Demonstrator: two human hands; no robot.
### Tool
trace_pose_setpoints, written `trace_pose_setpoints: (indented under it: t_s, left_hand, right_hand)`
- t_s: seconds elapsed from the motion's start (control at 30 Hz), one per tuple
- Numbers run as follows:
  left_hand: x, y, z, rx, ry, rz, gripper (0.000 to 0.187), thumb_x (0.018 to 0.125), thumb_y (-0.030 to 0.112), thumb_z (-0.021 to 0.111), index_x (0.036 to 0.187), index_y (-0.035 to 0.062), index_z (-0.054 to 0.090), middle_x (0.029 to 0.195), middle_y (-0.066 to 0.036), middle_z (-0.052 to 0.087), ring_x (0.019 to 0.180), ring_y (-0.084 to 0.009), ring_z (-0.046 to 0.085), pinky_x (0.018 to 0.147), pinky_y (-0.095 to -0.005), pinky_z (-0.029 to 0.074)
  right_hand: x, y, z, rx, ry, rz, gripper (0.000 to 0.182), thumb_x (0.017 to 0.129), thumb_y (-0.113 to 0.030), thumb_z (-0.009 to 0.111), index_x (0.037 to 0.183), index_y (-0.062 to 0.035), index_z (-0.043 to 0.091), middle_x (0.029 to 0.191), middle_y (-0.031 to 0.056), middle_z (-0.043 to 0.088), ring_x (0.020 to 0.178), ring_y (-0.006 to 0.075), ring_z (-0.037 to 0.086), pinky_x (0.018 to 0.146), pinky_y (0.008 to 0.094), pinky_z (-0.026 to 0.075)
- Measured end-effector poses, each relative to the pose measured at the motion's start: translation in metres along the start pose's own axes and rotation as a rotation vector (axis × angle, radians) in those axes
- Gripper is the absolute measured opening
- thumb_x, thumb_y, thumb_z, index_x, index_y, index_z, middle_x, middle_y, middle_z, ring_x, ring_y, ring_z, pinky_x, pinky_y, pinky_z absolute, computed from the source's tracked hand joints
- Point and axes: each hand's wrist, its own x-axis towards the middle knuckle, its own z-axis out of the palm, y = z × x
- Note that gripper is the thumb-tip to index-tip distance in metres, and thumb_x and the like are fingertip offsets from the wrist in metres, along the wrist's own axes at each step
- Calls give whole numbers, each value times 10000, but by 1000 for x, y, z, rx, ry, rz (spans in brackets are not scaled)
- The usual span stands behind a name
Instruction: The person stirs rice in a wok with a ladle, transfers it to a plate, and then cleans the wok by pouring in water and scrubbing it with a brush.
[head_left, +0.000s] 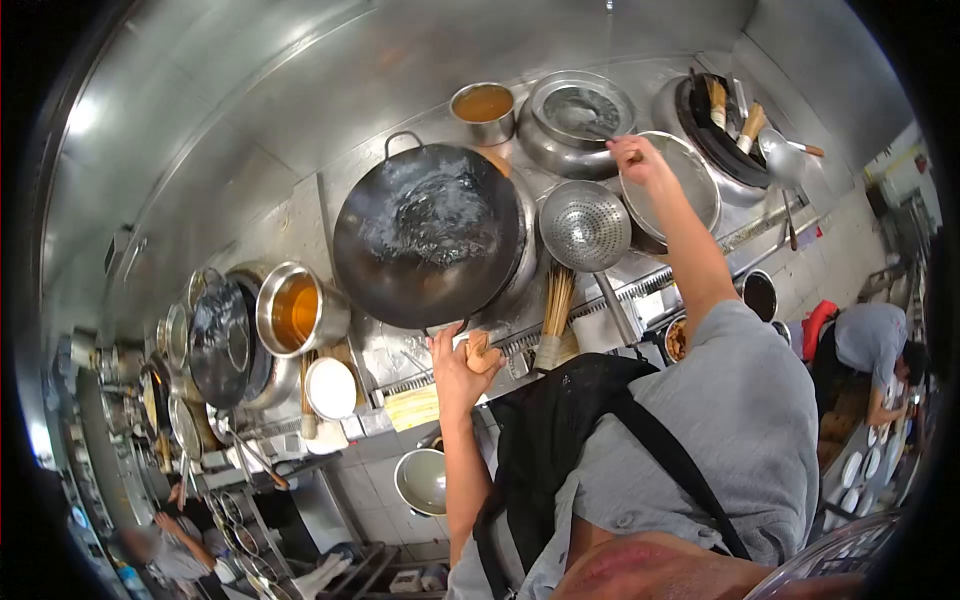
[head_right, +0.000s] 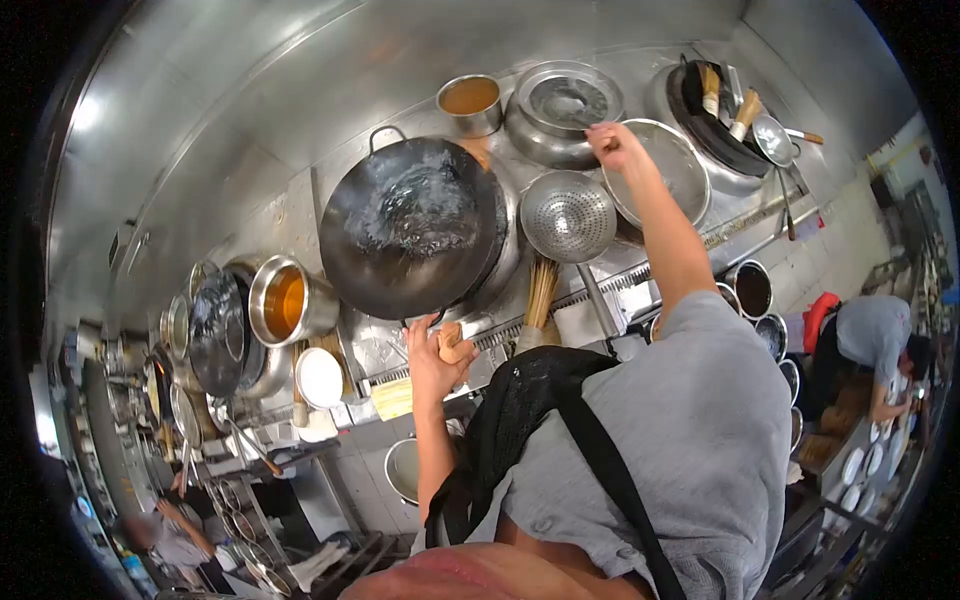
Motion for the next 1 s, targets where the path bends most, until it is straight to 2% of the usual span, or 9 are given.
trace_pose_setpoints:
  t_s: [0.13,0.43,0.5,0.57,0.6,0.63,0.7,0.77,1.0]
  left_hand:
    - [-1,-8,9,-29,45,-18,495,559,313,864,917,32,669,1201,-159,547,1141,-373,484,1069,-543,282]
    - [-8,-15,9,-7,43,114,467,607,315,842,929,29,662,1234,-176,535,1176,-371,472,1079,-567,264]
    - [-12,-22,5,4,17,147,575,602,298,852,1053,19,630,1248,-174,529,1179,-377,474,1089,-558,252]
    - [-20,-22,1,-287,168,115,721,621,263,866,1210,8,537,1222,-151,557,1118,-341,543,1038,-520,354]
    - [-27,-21,2,-707,107,-103,739,710,179,831,1311,13,434,1194,-127,587,1019,-275,610,924,-438,489]
    - [-34,-24,1,-716,98,-104,739,710,179,831,1311,13,434,1194,-127,587,1019,-275,610,924,-438,489]
    - [-47,-36,0,-1234,250,-366,549,776,111,787,1228,-7,499,1201,-151,600,1003,-186,612,845,-358,536]
    - [-55,-39,-28,-1599,50,-562,387,892,96,646,1230,13,478,1122,-158,636,949,-207,633,798,-362,567]
    - [-72,-39,-63,-2193,-201,-749,397,940,302,572,1190,2,503,1187,-204,593,1011,-270,632,909,-420,529]
  right_hand:
    - [-12,33,5,58,-179,-52,62,939,-11,414,903,39,422,571,-48,385,427,42,380,404,199,323]
    - [-128,135,85,48,-293,-18,86,953,-19,388,951,58,428,606,-20,407,435,57,401,405,214,345]
    - [-153,171,98,41,-335,-17,109,960,-30,391,990,69,426,624,-7,422,434,66,406,409,216,352]
    - [-173,203,103,60,-362,20,137,963,-38,397,1030,81,416,638,4,429,438,73,414,413,217,356]
    - [-184,222,106,75,-373,61,145,964,-40,397,1041,83,409,638,5,427,443,73,418,409,214,355]
    - [-192,238,105,91,-385,101,153,965,-42,396,1052,84,403,638,6,425,448,74,422,405,212,355]
    - [-201,267,92,106,-381,127,160,962,-46,406,1045,90,422,647,1,427,455,73,427,396,205,356]
    - [-208,302,79,109,-376,187,161,952,-47,421,1040,83,457,662,-8,437,461,66,439,391,197,360]
    - [-157,395,0,188,-335,417,131,930,-40,450,1028,21,512,663,-42,431,456,23,431,388,181,343]
